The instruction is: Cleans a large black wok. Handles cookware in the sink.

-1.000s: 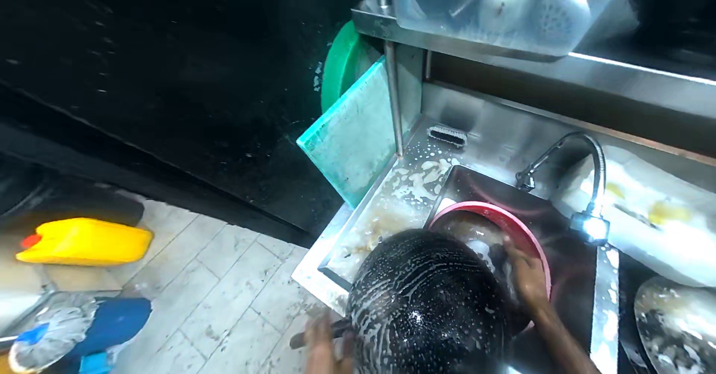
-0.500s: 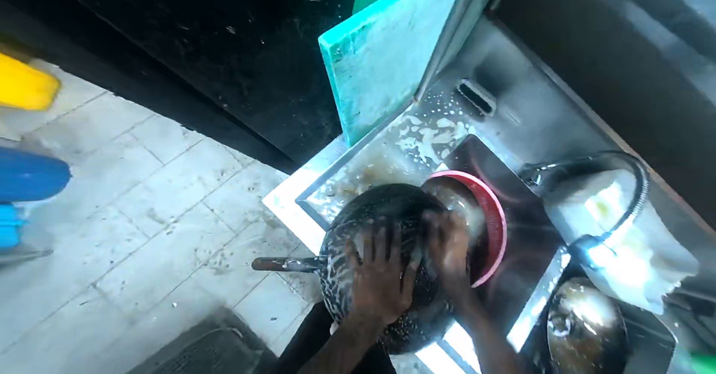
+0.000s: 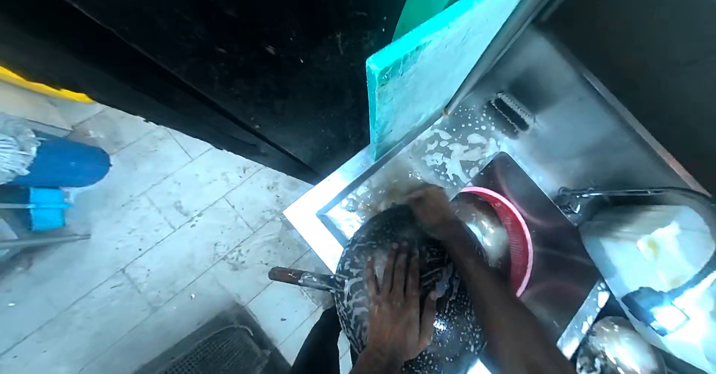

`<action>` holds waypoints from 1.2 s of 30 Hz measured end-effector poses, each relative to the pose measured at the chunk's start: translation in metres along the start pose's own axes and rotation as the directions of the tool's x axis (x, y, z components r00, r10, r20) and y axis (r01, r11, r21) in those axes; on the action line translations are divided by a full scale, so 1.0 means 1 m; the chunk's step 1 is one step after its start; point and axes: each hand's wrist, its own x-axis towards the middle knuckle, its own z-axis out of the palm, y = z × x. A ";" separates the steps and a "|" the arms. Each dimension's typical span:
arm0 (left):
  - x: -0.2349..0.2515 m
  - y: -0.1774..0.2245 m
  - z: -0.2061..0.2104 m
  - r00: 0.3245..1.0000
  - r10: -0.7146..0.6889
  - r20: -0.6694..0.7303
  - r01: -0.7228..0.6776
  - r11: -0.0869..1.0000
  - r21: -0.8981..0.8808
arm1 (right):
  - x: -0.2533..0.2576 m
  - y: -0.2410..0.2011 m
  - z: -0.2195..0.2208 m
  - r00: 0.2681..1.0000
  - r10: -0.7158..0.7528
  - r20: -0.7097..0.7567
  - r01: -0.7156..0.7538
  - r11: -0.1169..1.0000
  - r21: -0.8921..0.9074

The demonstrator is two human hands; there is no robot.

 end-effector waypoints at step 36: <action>-0.007 -0.010 -0.003 0.996 0.020 0.091 -0.028 0.996 0.090 | -0.208 0.012 0.038 0.802 0.207 -0.560 -0.212 0.976 0.057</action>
